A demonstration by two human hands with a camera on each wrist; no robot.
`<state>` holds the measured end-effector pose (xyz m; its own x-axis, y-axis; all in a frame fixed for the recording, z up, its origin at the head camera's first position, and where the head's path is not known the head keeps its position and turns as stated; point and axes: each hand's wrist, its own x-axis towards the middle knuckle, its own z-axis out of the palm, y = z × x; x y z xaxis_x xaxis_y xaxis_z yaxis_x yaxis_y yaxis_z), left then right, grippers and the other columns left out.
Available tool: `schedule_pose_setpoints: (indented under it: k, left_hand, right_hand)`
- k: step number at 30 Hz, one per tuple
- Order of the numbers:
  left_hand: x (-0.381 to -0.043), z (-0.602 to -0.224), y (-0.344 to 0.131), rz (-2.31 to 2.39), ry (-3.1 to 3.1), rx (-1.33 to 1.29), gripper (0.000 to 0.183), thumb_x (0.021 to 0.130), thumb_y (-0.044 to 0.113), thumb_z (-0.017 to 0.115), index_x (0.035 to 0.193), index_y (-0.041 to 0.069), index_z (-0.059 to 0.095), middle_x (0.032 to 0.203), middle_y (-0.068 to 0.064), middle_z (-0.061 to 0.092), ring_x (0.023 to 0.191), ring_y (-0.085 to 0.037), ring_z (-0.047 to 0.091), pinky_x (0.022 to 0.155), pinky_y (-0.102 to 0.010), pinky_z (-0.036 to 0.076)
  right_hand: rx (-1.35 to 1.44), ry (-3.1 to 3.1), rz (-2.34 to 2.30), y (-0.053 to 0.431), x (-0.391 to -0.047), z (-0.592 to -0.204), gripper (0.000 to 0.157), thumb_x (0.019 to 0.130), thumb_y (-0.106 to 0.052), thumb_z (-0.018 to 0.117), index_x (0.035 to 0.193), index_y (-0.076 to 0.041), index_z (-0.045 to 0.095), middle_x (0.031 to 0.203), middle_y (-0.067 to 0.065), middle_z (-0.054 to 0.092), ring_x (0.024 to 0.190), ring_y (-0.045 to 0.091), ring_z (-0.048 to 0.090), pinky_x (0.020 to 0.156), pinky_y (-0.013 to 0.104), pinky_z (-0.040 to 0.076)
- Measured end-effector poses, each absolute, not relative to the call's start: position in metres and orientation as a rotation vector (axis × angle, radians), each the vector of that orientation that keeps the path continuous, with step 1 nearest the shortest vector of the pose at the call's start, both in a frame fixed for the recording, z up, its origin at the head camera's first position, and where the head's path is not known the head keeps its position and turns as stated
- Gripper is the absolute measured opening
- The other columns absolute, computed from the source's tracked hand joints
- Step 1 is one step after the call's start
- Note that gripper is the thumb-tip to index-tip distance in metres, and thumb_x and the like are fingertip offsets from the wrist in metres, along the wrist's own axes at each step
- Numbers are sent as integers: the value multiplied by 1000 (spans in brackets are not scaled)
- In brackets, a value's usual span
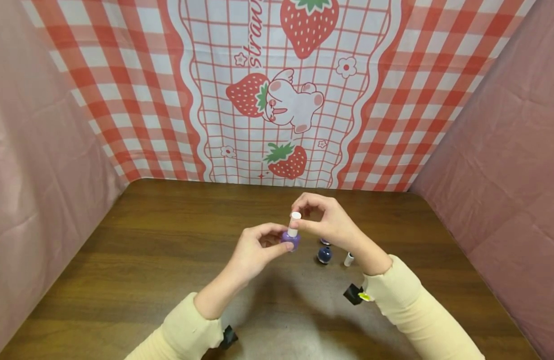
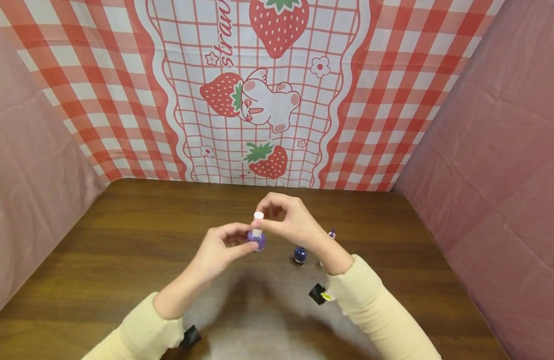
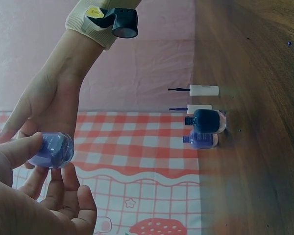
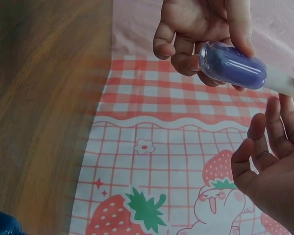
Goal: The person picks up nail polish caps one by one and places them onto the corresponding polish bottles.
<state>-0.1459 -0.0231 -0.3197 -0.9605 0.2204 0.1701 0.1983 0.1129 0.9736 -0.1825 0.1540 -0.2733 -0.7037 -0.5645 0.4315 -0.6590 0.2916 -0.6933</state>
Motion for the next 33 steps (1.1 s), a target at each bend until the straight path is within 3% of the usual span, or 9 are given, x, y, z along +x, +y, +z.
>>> schedule_pose_setpoints:
  k: [7,13,21,26,33]
  left_hand:
    - [-145,-319,-24,2028,2349,437,26,75,9,70,100,4,65,89,-10,65,78,-20,58,68,-29,48]
    - [-144,-318,-24,2018,2350,444,27,75,8,70,101,3,64,89,-11,66,77,-19,58,68,-28,49]
    - [-151,-330,-24,2020,2383,496,26,75,13,71,100,7,66,87,-8,66,76,-19,59,70,-37,49]
    - [-160,-346,-24,2020,2477,530,26,73,23,73,96,16,67,84,1,66,74,-11,59,67,-32,50]
    - [-157,-345,-22,2081,2610,584,22,73,19,73,93,14,68,85,2,67,75,-10,60,70,-30,51]
  right_hand:
    - [1268,-2429,1355,157,-182,-272,22,84,-1,56,105,-3,61,99,2,62,83,12,54,72,31,47]
    - [1311,-2390,1374,157,-182,-273,18,83,4,56,99,-1,63,96,6,63,89,13,55,76,30,47]
    - [1250,-2377,1357,155,-180,-273,15,83,2,58,94,-6,65,92,3,63,80,11,56,68,24,46]
    - [1225,-2320,1335,151,-177,-274,14,81,4,59,91,-4,66,89,5,64,73,10,54,62,23,45]
    - [1192,-2276,1293,144,-172,-272,13,80,4,60,89,-2,66,88,11,65,72,11,54,63,21,45]
